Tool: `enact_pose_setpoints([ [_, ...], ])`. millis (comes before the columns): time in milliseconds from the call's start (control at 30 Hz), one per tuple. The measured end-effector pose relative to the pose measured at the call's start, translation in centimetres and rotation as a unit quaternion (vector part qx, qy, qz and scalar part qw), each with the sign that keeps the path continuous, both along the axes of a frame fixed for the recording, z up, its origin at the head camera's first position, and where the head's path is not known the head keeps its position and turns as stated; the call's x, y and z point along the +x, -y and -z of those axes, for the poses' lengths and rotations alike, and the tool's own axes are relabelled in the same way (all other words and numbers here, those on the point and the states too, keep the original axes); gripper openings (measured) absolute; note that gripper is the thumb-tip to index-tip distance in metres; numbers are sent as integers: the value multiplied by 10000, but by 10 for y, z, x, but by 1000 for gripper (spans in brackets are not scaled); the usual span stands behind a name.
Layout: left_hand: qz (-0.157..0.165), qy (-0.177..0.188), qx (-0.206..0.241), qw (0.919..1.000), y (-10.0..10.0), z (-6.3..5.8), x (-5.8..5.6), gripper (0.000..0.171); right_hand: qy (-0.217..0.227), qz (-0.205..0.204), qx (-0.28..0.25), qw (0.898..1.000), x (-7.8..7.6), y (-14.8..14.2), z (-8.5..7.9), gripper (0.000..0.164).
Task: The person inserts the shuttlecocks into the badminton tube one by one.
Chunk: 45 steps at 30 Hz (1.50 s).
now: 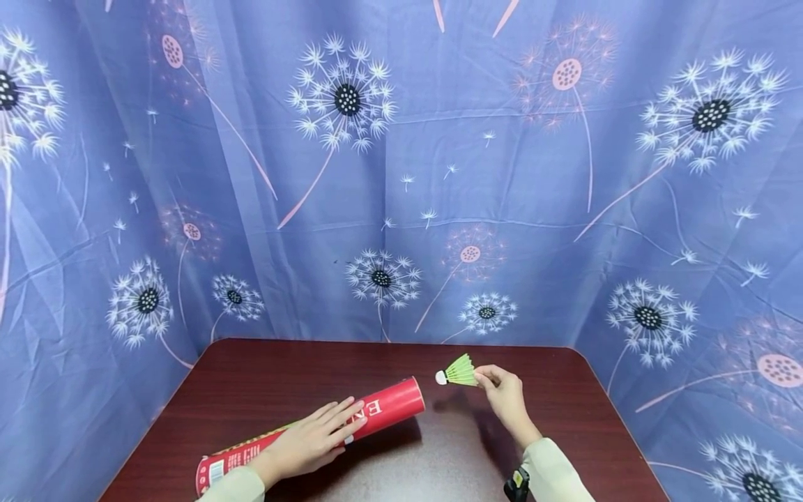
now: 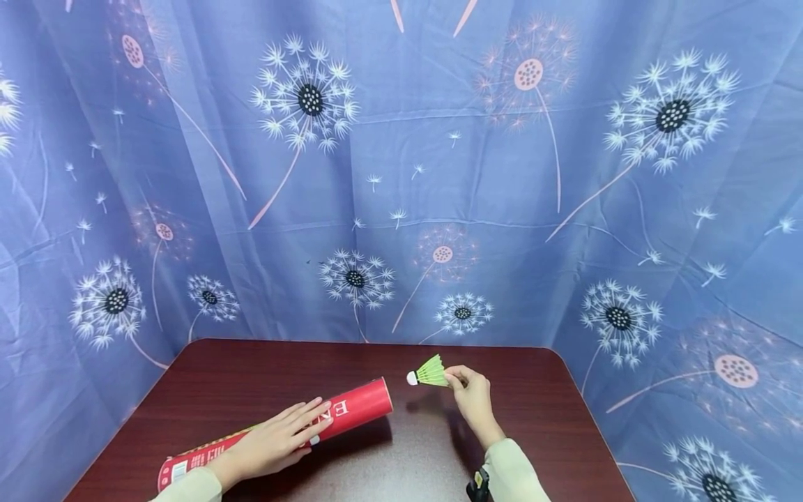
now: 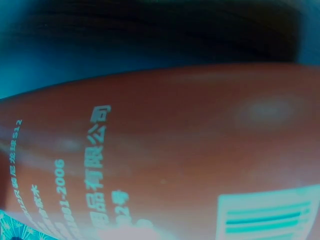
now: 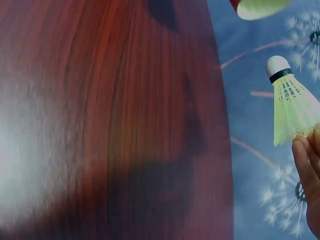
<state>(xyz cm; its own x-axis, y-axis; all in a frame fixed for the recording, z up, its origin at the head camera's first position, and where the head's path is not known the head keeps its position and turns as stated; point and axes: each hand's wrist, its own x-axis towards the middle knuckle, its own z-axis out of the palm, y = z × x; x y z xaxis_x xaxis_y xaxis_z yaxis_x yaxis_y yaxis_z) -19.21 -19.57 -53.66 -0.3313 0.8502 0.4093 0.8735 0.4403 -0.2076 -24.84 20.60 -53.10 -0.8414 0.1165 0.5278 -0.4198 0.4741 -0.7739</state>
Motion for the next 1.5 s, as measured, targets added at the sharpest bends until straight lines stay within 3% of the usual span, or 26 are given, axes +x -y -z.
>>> enact_pose_setpoints([
  [267,-24,-98,-20,9999,1,-2,-1,83,30,-412,-320,9986,6,29,-7,5],
  [533,-11,-185,-63,9998,3,-1,-2,81,123,-877,-500,9948,31,56,-35,5],
  [900,79,-184,21,9998,4,0,-4,81,261,-1295,-717,9886,37,75,-31,4],
  [1067,82,-189,77,9998,3,-1,-3,81,213,-1284,-802,9882,30,78,-14,6],
  [1233,83,-249,103,9996,3,-1,-4,84,-36,-1051,-416,9936,22,77,2,8],
  [1500,39,-280,83,9996,4,1,-4,85,-476,-1026,129,9935,25,77,6,11],
])
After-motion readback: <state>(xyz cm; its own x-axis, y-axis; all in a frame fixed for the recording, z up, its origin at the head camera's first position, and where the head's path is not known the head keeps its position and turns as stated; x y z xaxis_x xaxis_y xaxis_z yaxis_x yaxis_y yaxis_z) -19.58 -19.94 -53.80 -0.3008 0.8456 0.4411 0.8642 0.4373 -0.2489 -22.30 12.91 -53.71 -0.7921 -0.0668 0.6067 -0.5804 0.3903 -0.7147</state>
